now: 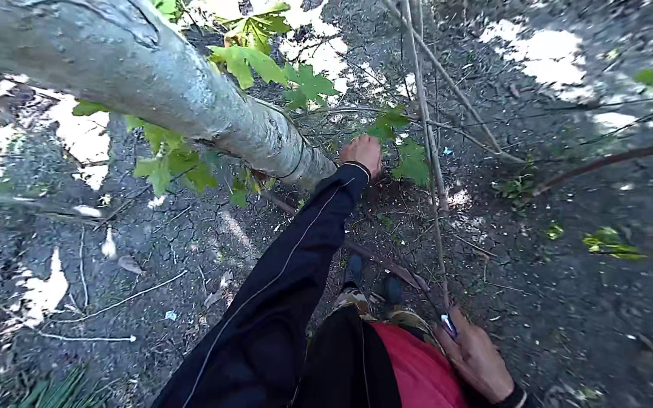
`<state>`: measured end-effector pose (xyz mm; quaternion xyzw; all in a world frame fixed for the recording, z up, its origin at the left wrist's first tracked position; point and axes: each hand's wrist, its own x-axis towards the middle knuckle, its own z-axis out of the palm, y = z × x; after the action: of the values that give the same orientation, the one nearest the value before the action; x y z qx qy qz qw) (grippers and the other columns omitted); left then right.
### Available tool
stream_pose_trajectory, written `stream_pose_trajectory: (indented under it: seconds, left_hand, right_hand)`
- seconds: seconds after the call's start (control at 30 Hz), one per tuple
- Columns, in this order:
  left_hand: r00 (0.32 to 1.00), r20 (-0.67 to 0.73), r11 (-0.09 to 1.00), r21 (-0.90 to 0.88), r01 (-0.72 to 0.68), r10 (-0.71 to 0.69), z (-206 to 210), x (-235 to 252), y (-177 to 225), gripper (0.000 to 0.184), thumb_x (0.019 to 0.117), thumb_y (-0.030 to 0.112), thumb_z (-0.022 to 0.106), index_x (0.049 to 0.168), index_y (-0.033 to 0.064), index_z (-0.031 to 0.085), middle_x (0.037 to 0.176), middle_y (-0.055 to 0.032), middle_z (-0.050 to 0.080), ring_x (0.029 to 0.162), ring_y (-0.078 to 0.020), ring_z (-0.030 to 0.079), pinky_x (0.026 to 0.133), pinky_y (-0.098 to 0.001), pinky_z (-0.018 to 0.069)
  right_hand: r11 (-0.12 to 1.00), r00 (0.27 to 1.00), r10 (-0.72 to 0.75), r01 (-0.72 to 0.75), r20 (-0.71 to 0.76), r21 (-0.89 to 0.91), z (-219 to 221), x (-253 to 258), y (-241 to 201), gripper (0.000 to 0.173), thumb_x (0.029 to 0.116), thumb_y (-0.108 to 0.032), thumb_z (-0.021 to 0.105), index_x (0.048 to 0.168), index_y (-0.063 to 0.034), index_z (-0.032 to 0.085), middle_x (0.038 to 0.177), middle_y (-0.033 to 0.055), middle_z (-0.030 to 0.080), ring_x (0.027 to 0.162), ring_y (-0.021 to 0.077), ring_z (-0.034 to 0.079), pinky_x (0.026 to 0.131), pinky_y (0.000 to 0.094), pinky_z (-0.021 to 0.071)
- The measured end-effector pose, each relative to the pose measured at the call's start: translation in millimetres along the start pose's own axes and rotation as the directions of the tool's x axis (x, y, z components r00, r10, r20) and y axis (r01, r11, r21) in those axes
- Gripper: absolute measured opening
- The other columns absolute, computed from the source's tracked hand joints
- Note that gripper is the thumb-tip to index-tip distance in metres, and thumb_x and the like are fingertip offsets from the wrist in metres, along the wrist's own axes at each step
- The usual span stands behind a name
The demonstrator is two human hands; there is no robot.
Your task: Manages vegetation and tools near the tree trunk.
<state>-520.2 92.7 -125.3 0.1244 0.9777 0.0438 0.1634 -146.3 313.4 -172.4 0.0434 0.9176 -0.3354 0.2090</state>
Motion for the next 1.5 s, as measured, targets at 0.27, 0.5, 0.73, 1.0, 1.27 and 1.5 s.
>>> stream_pose_trajectory:
  seconds: [0.27, 0.5, 0.73, 1.0, 1.27, 1.5]
  left_hand:
    - [0.992, -0.126, 0.984, 0.171, 0.048, -0.027, 16.5, 68.2, -14.0, 0.083, 0.0781, 0.010, 0.082, 0.152, 0.0062, 0.045, 0.155, -0.0190, 0.046, 0.141, -0.0432, 0.045, 0.109, -0.0619, 0.0416]
    - [0.994, -0.031, 0.974, 0.198, 0.113, -0.109, 15.0, 92.5, -27.8, 0.051, 0.0932, 0.008, 0.065, 0.142, -0.0005, 0.053, 0.133, -0.0270, 0.063, 0.124, -0.0443, 0.061, 0.105, -0.0656, 0.0431]
    - [0.990, 0.061, 0.974, 0.201, 0.109, -0.123, -16.1, 83.9, -18.3, 0.029, 0.0909, 0.012, 0.070, 0.119, 0.0027, 0.070, 0.125, -0.0226, 0.067, 0.114, -0.0433, 0.065, 0.086, -0.0655, 0.0520]
    - [0.984, 0.038, 0.980, 0.103, 0.171, -0.175, -22.0, 80.0, -19.2, 0.041, 0.0914, 0.011, 0.070, 0.131, 0.0055, 0.065, 0.133, -0.0259, 0.062, 0.112, -0.0459, 0.065, 0.080, -0.0645, 0.0552]
    - [0.992, 0.011, 0.984, 0.130, 0.122, -0.124, -14.2, 77.9, -23.2, 0.045, 0.0914, 0.011, 0.068, 0.136, 0.0108, 0.064, 0.133, -0.0202, 0.064, 0.117, -0.0400, 0.065, 0.095, -0.0616, 0.0504]
    - [0.992, 0.040, 0.992, 0.046, 0.121, -0.123, -15.6, 71.5, -29.5, 0.052, 0.0892, 0.010, 0.071, 0.140, 0.0121, 0.062, 0.140, -0.0191, 0.060, 0.120, -0.0416, 0.063, 0.086, -0.0611, 0.0565]
  right_hand:
    - [0.966, 0.964, 0.249, -0.240, 0.093, -0.101, 13.5, -60.6, 5.9, 0.041, 0.0976, -0.033, 0.059, 0.112, 0.0047, 0.066, 0.079, 0.0245, 0.070, 0.071, 0.0451, 0.071, 0.064, 0.0642, 0.0549]
    - [0.972, 0.971, 0.234, -0.231, 0.051, -0.052, 49.7, -43.2, -16.1, 0.034, 0.0940, -0.030, 0.063, 0.108, 0.0010, 0.068, 0.073, 0.0202, 0.070, 0.066, 0.0407, 0.071, 0.060, 0.0612, 0.0554]
    - [0.987, 0.987, 0.158, -0.158, -0.003, -0.004, 59.0, -13.1, -27.4, 0.031, 0.0931, -0.028, 0.064, 0.102, 0.0010, 0.067, 0.069, 0.0185, 0.068, 0.061, 0.0384, 0.069, 0.056, 0.0592, 0.0545]
    - [0.987, 0.986, 0.160, -0.161, 0.055, 0.003, 42.6, -10.2, -22.6, 0.036, 0.0951, -0.028, 0.063, 0.114, 0.0025, 0.067, 0.076, 0.0205, 0.071, 0.067, 0.0398, 0.071, 0.062, 0.0609, 0.0559]
    - [0.998, 0.997, 0.068, -0.068, -0.020, -0.012, 51.2, 14.4, -25.3, 0.032, 0.0945, -0.033, 0.061, 0.101, -0.0018, 0.067, 0.064, 0.0125, 0.064, 0.056, 0.0310, 0.066, 0.052, 0.0527, 0.0531]
    - [0.991, 0.990, 0.119, -0.114, 0.078, -0.070, 57.7, 59.1, -46.0, 0.031, 0.0948, -0.030, 0.057, 0.112, -0.0044, 0.063, 0.070, 0.0129, 0.066, 0.064, 0.0337, 0.069, 0.059, 0.0556, 0.0561]
